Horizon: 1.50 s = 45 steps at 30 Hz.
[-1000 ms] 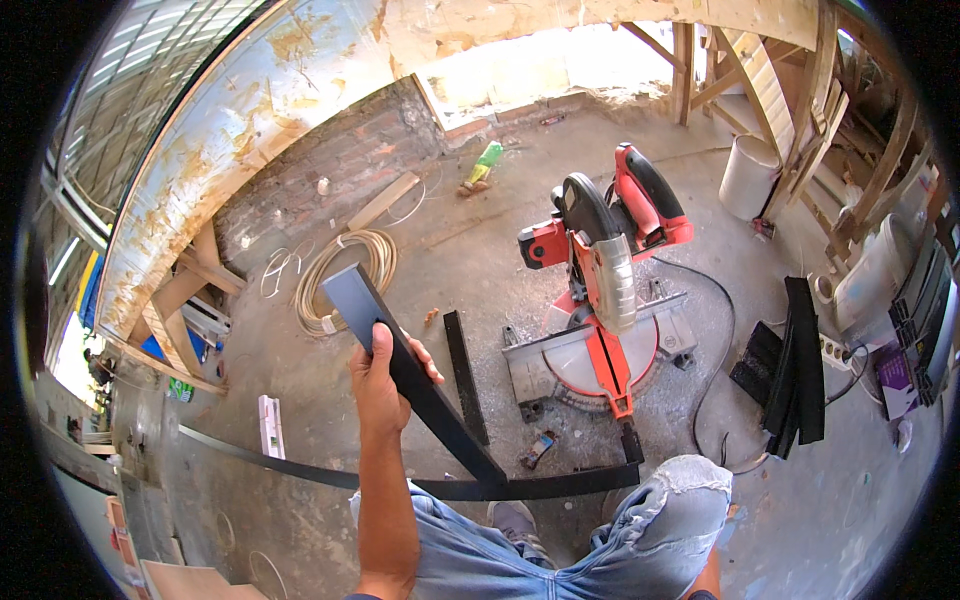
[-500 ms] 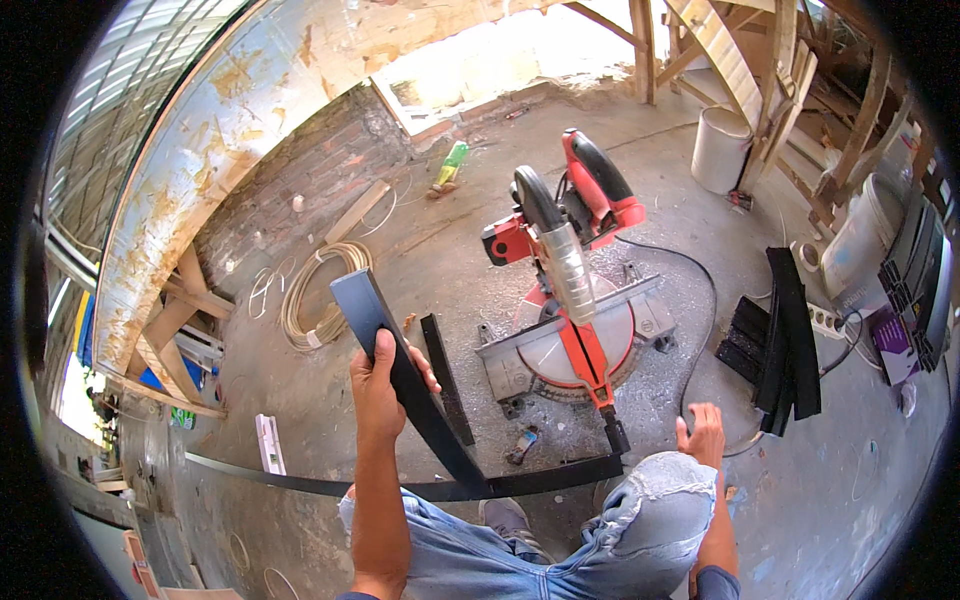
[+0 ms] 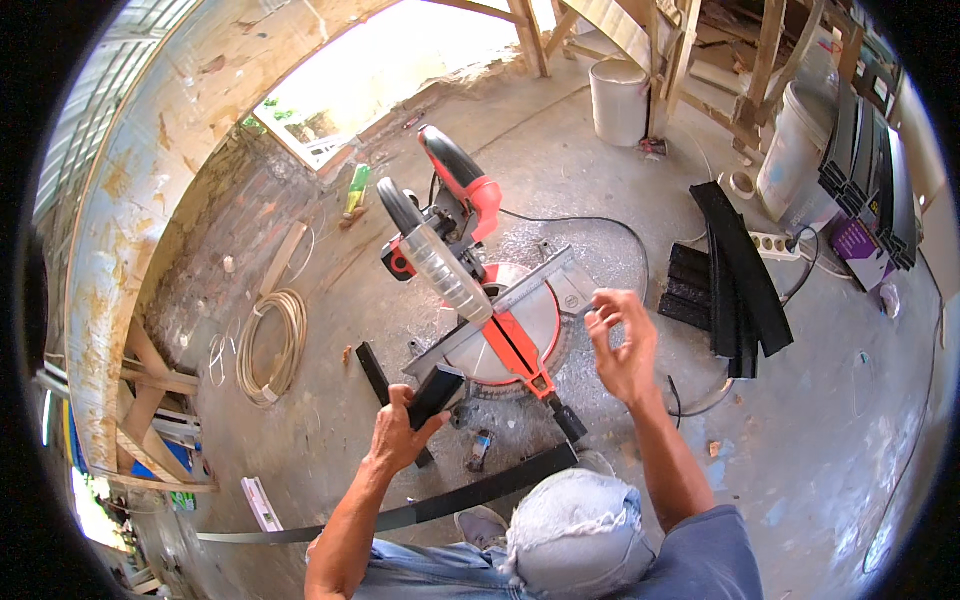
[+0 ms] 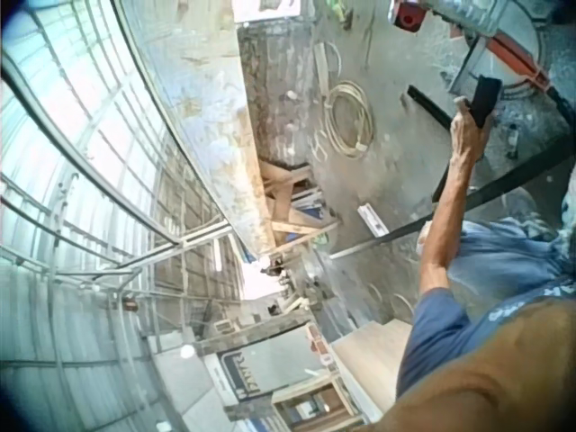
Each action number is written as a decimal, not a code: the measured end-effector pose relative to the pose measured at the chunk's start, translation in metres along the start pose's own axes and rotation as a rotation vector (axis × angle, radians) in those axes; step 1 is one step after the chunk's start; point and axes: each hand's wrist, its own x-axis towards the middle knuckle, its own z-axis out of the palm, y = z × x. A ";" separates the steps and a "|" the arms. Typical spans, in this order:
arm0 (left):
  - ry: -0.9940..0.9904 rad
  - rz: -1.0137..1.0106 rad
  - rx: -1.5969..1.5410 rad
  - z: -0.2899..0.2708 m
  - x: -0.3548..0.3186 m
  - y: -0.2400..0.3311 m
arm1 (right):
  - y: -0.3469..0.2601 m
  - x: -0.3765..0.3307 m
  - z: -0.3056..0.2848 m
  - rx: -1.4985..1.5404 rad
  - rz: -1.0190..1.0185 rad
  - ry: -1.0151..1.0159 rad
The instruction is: The person measures a black metal trim piece with a tape measure, marks it, and then cuts it using a miter saw.
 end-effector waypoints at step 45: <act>1.417 -1.141 -1.549 0.105 0.037 -0.219 | 0.073 -0.062 0.227 0.460 1.311 -0.399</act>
